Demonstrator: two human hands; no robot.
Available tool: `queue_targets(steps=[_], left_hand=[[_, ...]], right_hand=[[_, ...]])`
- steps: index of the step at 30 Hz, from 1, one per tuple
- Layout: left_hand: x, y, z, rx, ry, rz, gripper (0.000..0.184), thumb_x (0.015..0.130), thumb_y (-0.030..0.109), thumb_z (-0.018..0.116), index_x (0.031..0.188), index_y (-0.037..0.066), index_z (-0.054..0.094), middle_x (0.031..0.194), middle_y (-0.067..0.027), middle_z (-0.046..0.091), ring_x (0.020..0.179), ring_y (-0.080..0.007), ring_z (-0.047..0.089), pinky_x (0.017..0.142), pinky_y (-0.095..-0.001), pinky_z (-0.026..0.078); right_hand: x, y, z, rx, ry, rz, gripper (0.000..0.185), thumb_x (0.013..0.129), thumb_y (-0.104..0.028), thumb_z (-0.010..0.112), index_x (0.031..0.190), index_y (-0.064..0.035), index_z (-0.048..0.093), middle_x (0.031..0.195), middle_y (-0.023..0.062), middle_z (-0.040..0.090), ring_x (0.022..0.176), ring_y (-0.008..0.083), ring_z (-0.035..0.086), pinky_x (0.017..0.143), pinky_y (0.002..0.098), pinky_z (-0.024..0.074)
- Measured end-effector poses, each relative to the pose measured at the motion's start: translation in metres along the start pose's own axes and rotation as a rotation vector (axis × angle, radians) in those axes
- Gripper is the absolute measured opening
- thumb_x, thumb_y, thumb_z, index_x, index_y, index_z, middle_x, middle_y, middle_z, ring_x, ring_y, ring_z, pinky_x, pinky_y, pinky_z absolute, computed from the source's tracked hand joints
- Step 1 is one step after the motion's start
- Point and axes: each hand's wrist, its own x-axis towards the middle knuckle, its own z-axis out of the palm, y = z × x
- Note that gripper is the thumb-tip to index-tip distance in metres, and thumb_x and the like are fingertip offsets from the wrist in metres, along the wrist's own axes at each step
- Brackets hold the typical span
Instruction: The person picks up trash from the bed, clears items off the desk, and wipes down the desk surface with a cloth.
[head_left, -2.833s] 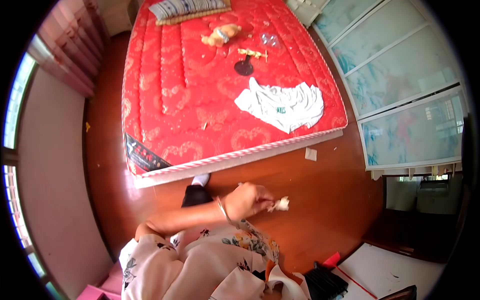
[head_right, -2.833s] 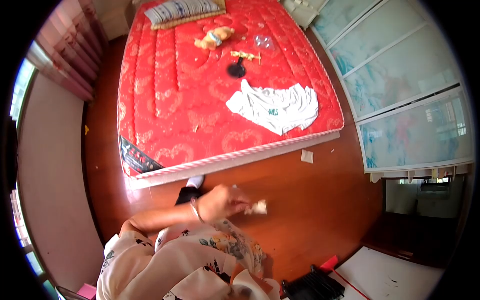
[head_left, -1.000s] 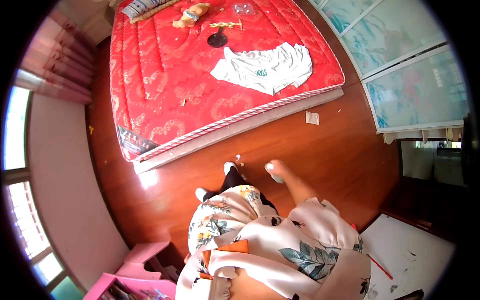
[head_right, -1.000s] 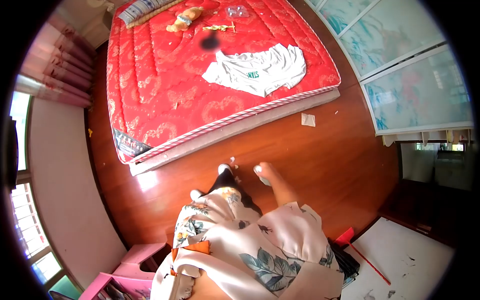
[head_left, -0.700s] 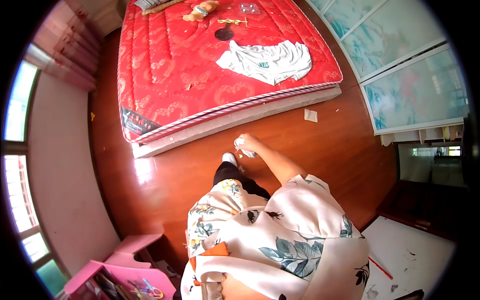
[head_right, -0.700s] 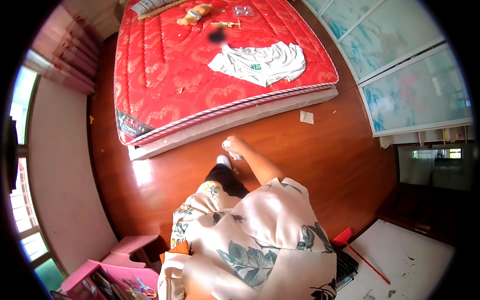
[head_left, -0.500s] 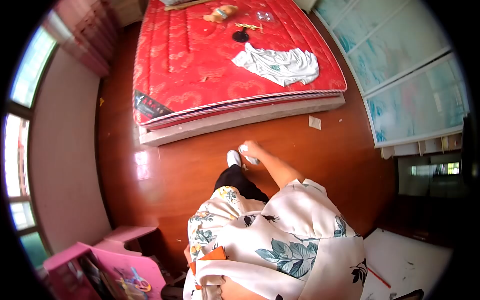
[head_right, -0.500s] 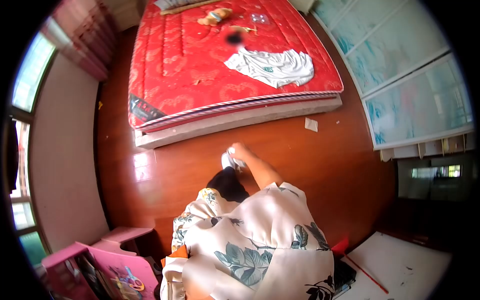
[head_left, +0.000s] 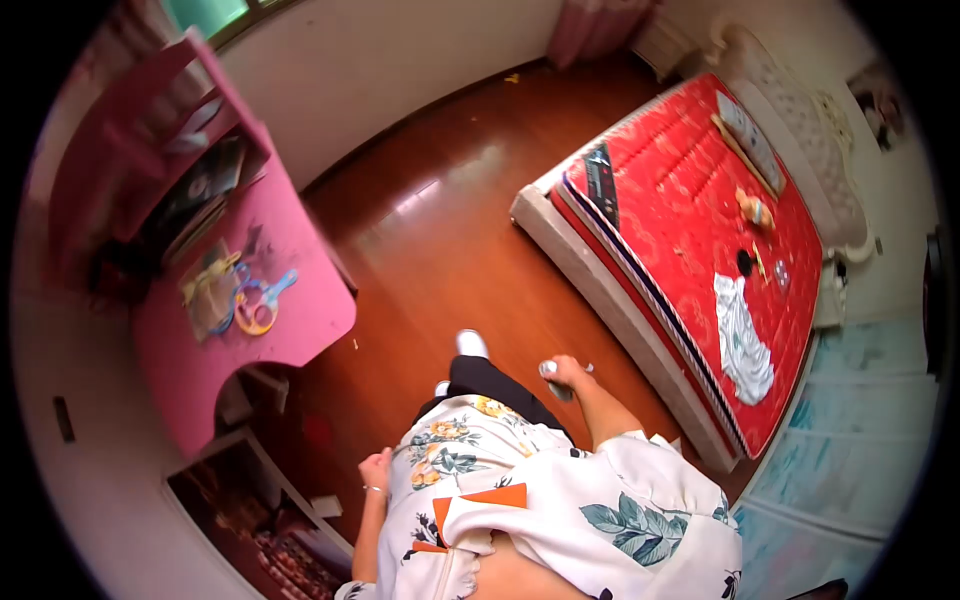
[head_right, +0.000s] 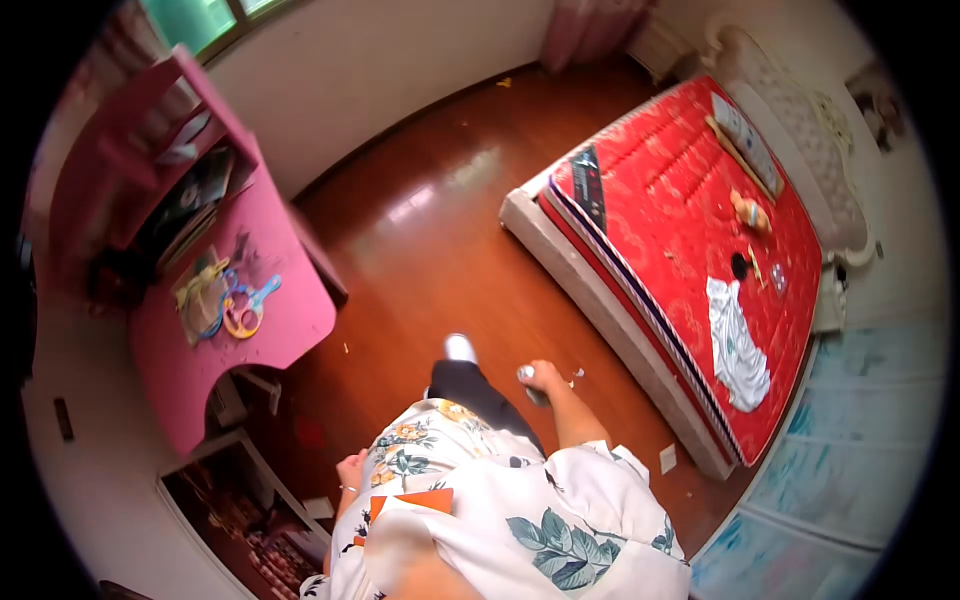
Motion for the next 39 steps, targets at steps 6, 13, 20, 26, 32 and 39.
queue_targets(steps=[6,13,20,26,32,39], left_hand=[[-0.006,-0.108,0.027,-0.213,0.117,-0.213,0.034,0.082,0.024,0.067,0.059,-0.001,0.059,0.051,0.0024,0.05,0.049,-0.0058,0.041,0.045,-0.0286,0.036],[-0.025,-0.08,-0.003,0.202,0.348,-0.323,0.033,0.085,0.029,0.061,0.064,0.003,0.06,0.055,-0.0031,0.055,0.044,-0.0109,0.049,0.043,-0.0285,0.04],[0.036,0.009,-0.048,-0.422,0.364,-0.448,0.018,0.088,0.021,0.059,0.092,0.003,0.061,0.064,-0.001,0.056,0.048,-0.0086,0.052,0.042,-0.0232,0.043],[0.129,0.126,-0.094,0.016,0.402,-0.092,0.02,0.082,0.013,0.063,0.098,0.001,0.061,0.086,-0.0119,0.06,0.076,-0.0224,0.061,0.069,-0.0305,0.049],[0.268,0.18,-0.144,0.263,0.495,0.398,0.031,0.079,0.011,0.062,0.109,0.002,0.056,0.107,-0.0143,0.056,0.1,-0.0331,0.051,0.087,-0.0385,0.043],[0.356,0.196,-0.153,0.859,0.366,0.968,0.04,0.073,0.011,0.063,0.112,0.006,0.056,0.115,-0.01,0.053,0.111,-0.0282,0.047,0.099,-0.0388,0.036]], right_hand=[[0.094,-0.162,-0.087,0.131,0.029,-0.254,0.037,0.065,-0.027,0.074,0.096,-0.0069,0.066,0.088,0.0149,0.067,0.081,0.027,0.066,0.074,0.0371,0.052],[0.125,-0.351,-0.142,0.622,-0.251,-0.439,0.037,0.077,-0.023,0.067,0.105,-0.0012,0.059,0.079,0.003,0.06,0.067,0.0117,0.058,0.064,0.0289,0.0507],[0.123,-0.486,-0.138,0.529,-0.522,-0.5,0.039,0.077,-0.013,0.055,0.114,-0.001,0.054,0.081,0.0049,0.057,0.066,0.0121,0.057,0.053,0.0275,0.0522],[0.127,-0.532,-0.11,0.242,-0.465,-0.674,0.039,0.074,-0.016,0.06,0.111,-0.0024,0.057,0.082,0.007,0.06,0.075,0.0142,0.059,0.065,0.0295,0.0499],[0.107,-0.495,-0.104,0.262,-0.32,-0.532,0.037,0.074,-0.015,0.062,0.108,-0.0033,0.059,0.082,0.0072,0.062,0.074,0.0139,0.058,0.067,0.0288,0.0484],[0.087,-0.44,-0.089,0.292,-0.216,-0.328,0.033,0.074,-0.013,0.062,0.106,-0.003,0.06,0.075,0.0044,0.06,0.067,0.011,0.057,0.062,0.0268,0.0476]])
